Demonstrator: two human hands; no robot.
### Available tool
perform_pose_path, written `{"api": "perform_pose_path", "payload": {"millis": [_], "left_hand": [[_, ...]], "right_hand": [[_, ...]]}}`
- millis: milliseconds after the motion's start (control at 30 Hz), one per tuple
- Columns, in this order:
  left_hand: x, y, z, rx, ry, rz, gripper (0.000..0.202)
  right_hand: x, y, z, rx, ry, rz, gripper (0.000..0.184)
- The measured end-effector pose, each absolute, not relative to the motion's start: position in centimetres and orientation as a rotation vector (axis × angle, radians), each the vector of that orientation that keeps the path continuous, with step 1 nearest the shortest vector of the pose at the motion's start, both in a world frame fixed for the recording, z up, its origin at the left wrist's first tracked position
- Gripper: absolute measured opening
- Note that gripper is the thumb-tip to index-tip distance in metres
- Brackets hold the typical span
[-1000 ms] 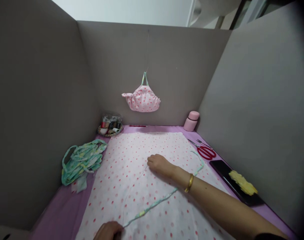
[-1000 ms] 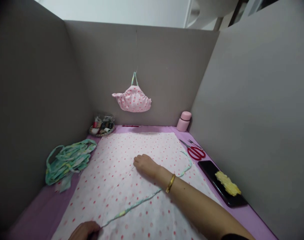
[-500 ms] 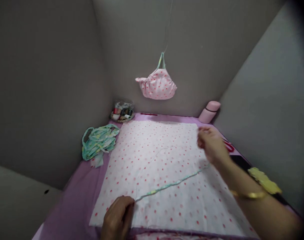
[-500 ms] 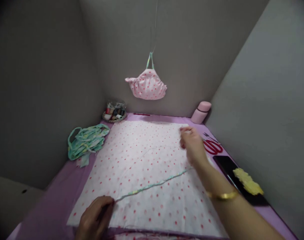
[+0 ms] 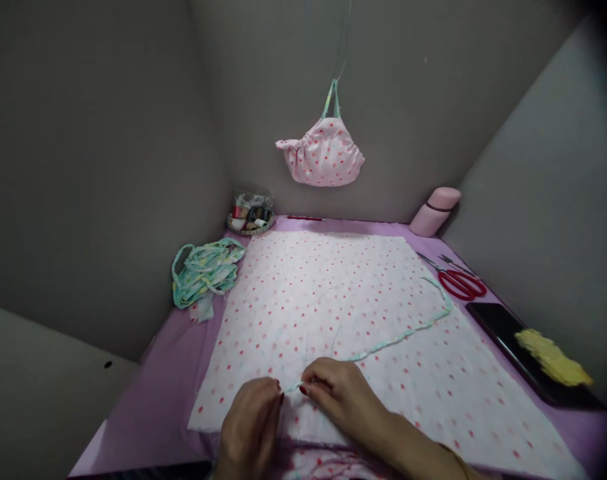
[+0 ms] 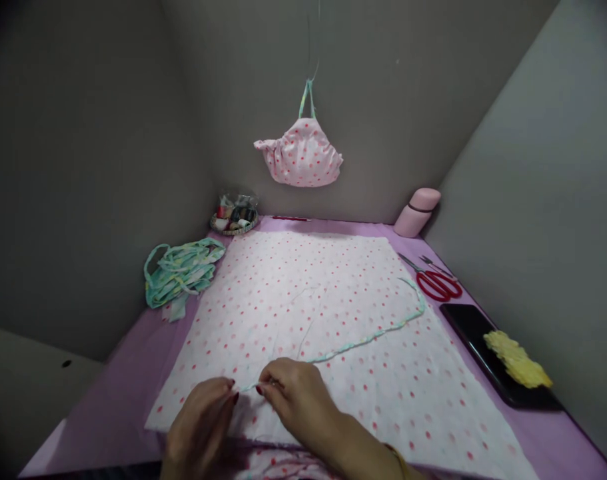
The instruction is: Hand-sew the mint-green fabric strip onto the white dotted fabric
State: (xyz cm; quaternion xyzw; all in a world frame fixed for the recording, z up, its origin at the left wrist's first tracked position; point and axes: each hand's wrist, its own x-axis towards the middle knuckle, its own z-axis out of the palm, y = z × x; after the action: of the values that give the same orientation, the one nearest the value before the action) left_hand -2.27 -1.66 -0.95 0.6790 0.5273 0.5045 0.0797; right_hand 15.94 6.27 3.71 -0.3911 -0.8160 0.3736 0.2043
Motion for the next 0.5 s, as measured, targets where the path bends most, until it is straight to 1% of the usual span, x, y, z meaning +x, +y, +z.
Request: {"api": "perform_pose_path", "payload": {"millis": [67,133,167,233,333,500], "left_hand": [[-1.7,-1.6,-0.6,1.525,1.661,1.393,0.02],[-1.2,-1.2,-0.1,1.086,1.557,1.187,0.037],[-1.0,-1.0,0.2,0.966,1.477,1.104,0.044],[-0.6,-0.5,0.7,0.844,1.364,1.01,0.048],[-0.3,-0.1,1.1,0.767,1.285,0.971,0.048],[-0.2,0.0,1.1,0.682,1.267,0.995,0.046]], "right_hand": [[16.2,5.9,3.3,-1.102,-2.235,1.015,0.012],[16.3,5.5,2.9,-1.086,-2.243,0.96,0.013],[16.4,5.3,2.7,-1.069,-2.262,0.923,0.014],[16.5,5.1,2.4,-1.04,-2.3,0.846,0.016],[16.4,4.9,2.0,-1.018,-2.338,0.774,0.018],[16.3,5.0,2.0,-0.993,-2.333,0.803,0.019]]}}
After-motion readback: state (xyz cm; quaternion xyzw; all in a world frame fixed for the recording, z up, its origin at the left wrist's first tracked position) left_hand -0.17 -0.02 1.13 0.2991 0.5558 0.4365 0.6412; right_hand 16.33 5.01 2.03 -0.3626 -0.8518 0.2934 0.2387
